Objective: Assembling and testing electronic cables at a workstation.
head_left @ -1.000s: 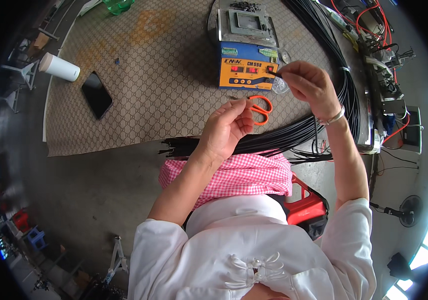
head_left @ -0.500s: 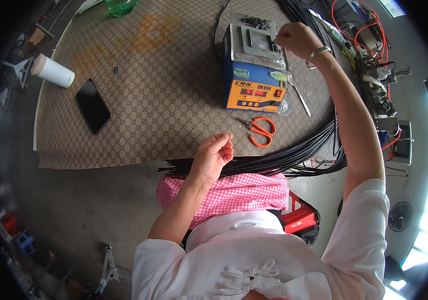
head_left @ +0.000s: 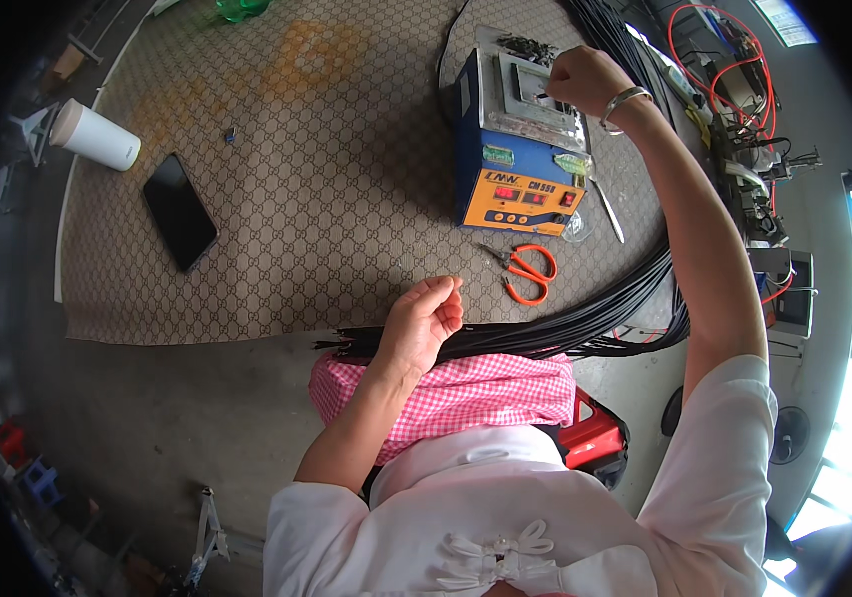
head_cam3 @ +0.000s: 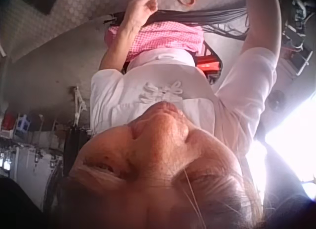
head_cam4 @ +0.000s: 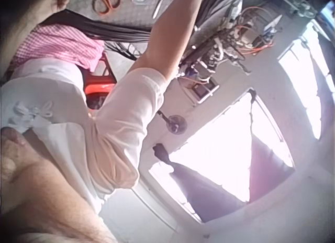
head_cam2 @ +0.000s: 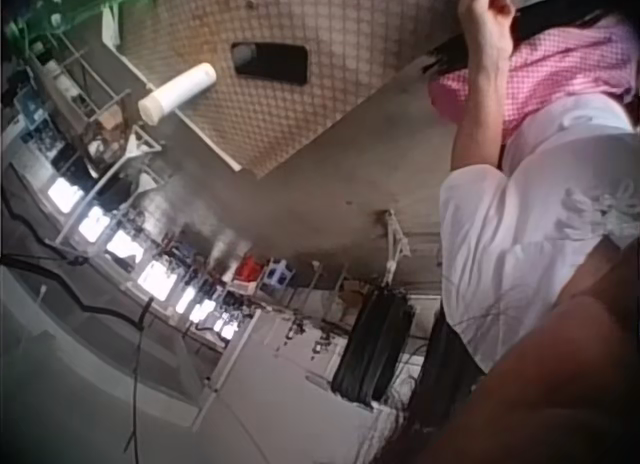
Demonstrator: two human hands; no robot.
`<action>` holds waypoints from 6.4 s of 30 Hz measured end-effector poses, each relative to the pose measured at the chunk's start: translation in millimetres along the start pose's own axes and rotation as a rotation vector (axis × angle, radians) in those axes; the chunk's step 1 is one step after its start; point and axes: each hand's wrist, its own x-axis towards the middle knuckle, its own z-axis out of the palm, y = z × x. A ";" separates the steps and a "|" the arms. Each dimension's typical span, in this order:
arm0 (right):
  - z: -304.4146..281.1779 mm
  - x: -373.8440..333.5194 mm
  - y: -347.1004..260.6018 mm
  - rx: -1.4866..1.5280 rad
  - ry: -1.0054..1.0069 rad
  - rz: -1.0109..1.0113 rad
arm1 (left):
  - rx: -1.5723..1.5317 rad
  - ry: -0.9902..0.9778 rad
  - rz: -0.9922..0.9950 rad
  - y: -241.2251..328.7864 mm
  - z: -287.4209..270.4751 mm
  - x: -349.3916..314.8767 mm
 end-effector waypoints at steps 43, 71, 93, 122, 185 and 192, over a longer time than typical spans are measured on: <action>4.6 -221.5 -34.9 1.729 -0.199 0.001 | 0.164 -0.356 0.226 5.5 128.3 -51.0; -11.6 -163.2 -26.8 1.326 0.019 0.059 | 0.043 -0.291 0.204 10.6 93.0 -26.1; 18.1 -31.4 7.2 0.310 0.129 0.158 | -0.019 -0.046 0.094 9.4 35.7 -0.9; 3.0 -124.6 -4.8 1.809 -0.076 0.001 | 0.080 -0.124 0.148 6.4 55.1 -14.5; 93.9 -387.8 60.2 2.514 0.282 0.484 | 1.770 -0.437 0.922 -130.5 78.6 -49.2; 112.7 -450.6 101.9 2.409 0.495 0.766 | 1.787 -0.468 0.491 -60.4 41.6 -77.2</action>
